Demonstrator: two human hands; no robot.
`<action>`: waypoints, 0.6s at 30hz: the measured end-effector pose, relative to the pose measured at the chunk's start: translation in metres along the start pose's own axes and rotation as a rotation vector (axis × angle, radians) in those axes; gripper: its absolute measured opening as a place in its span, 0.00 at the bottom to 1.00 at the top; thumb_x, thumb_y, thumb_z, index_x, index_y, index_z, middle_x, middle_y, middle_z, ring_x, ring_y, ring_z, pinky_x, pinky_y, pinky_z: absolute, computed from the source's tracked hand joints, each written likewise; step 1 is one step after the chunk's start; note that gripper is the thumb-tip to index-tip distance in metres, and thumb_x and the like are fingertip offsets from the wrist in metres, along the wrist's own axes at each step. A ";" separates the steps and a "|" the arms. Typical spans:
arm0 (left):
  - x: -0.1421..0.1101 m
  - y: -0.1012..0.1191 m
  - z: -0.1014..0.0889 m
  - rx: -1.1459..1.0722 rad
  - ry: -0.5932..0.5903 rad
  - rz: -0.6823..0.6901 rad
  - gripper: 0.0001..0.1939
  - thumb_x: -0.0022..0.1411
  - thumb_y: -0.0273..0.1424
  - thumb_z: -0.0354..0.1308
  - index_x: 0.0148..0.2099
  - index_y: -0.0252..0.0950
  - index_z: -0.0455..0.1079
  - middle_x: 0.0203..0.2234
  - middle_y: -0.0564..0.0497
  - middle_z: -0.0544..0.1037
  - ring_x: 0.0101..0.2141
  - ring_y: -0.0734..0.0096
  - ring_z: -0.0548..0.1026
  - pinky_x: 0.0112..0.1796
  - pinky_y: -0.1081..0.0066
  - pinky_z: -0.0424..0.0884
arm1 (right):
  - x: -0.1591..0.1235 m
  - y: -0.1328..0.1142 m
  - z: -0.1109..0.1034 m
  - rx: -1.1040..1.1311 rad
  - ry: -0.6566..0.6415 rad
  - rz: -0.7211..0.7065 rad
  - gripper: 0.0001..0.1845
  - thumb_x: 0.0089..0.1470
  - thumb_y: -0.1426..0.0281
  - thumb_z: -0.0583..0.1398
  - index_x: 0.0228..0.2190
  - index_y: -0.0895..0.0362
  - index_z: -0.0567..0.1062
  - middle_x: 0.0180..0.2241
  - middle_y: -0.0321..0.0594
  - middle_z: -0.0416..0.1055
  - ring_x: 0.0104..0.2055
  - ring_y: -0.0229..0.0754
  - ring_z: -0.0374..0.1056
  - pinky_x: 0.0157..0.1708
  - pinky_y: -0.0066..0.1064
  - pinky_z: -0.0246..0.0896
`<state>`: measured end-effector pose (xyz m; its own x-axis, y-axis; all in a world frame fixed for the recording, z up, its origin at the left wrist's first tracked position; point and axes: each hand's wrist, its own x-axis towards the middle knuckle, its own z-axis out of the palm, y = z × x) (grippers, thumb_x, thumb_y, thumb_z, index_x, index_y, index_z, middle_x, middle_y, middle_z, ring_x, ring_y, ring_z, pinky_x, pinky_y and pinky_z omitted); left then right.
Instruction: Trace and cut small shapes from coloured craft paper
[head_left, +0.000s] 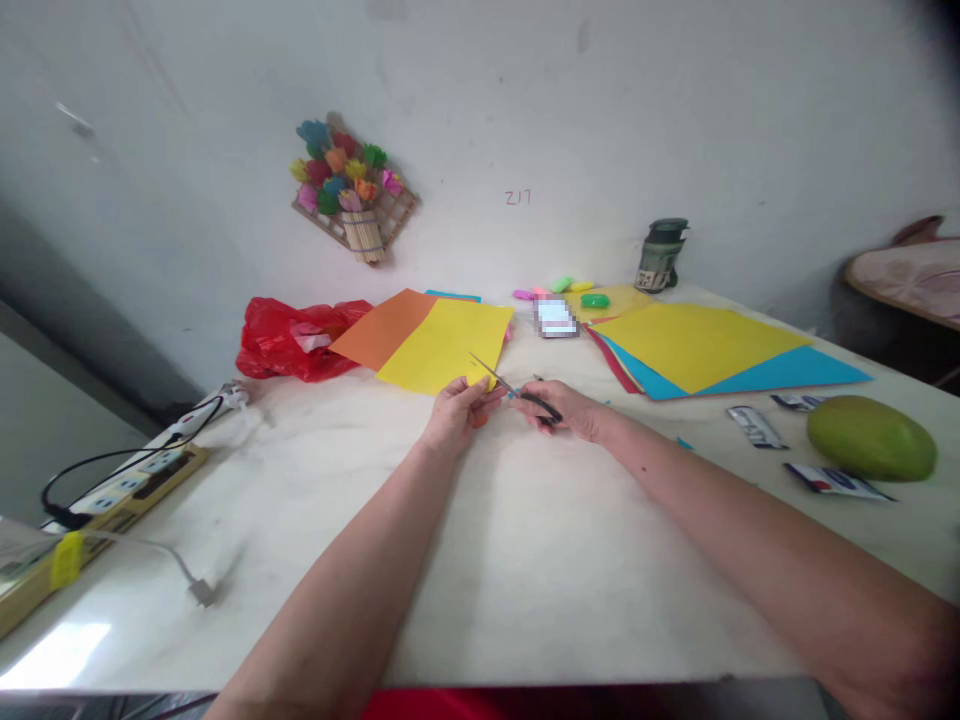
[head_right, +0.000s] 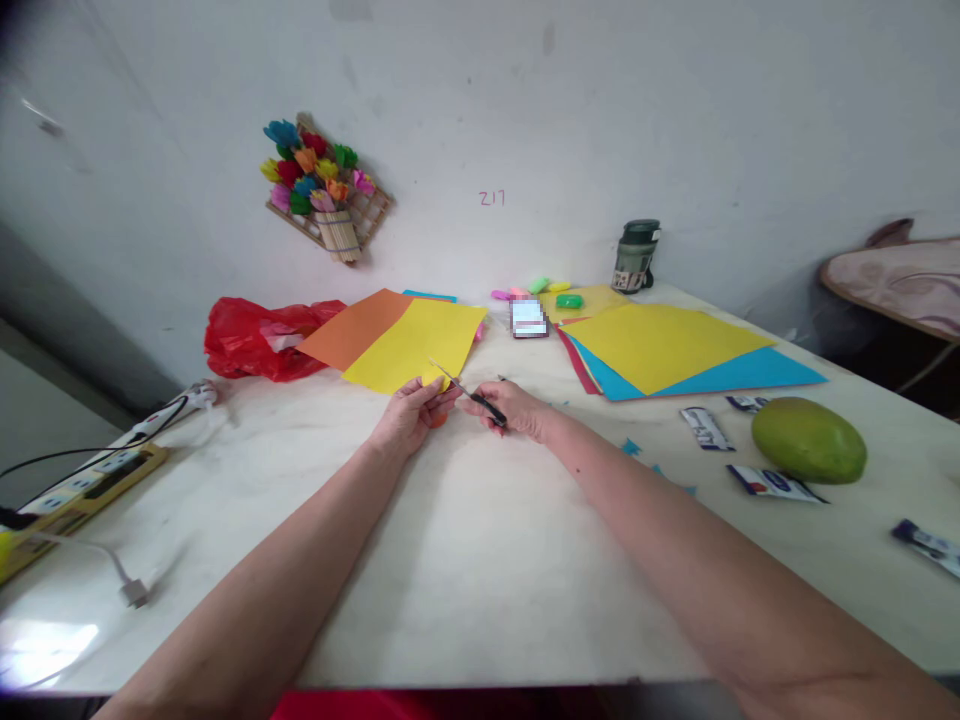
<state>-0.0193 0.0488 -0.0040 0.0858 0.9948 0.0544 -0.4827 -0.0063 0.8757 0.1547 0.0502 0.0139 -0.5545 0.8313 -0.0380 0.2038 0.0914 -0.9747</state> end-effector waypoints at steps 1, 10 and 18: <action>0.000 0.000 0.000 0.001 0.000 0.001 0.09 0.45 0.28 0.63 0.31 0.31 0.68 0.31 0.47 0.76 0.33 0.68 0.75 0.32 0.75 0.70 | 0.000 0.000 0.000 0.002 0.001 0.005 0.20 0.40 0.54 0.59 0.23 0.58 0.62 0.15 0.29 0.59 0.13 0.27 0.52 0.14 0.22 0.47; 0.001 0.000 -0.001 0.007 -0.006 -0.002 0.10 0.46 0.29 0.62 0.32 0.31 0.69 0.31 0.46 0.76 0.33 0.68 0.75 0.33 0.75 0.70 | 0.001 0.003 -0.001 0.005 -0.003 -0.023 0.19 0.41 0.55 0.58 0.22 0.58 0.62 0.15 0.29 0.58 0.14 0.27 0.52 0.14 0.22 0.46; -0.001 0.001 0.001 -0.002 0.005 -0.009 0.09 0.46 0.28 0.62 0.31 0.31 0.68 0.31 0.46 0.76 0.33 0.68 0.75 0.33 0.75 0.70 | 0.005 0.009 -0.002 0.016 0.007 -0.035 0.17 0.41 0.57 0.58 0.27 0.59 0.65 0.15 0.28 0.57 0.14 0.28 0.51 0.14 0.22 0.47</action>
<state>-0.0188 0.0476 -0.0022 0.0860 0.9953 0.0439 -0.4838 0.0032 0.8752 0.1549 0.0563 0.0050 -0.5554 0.8316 -0.0021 0.1709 0.1116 -0.9789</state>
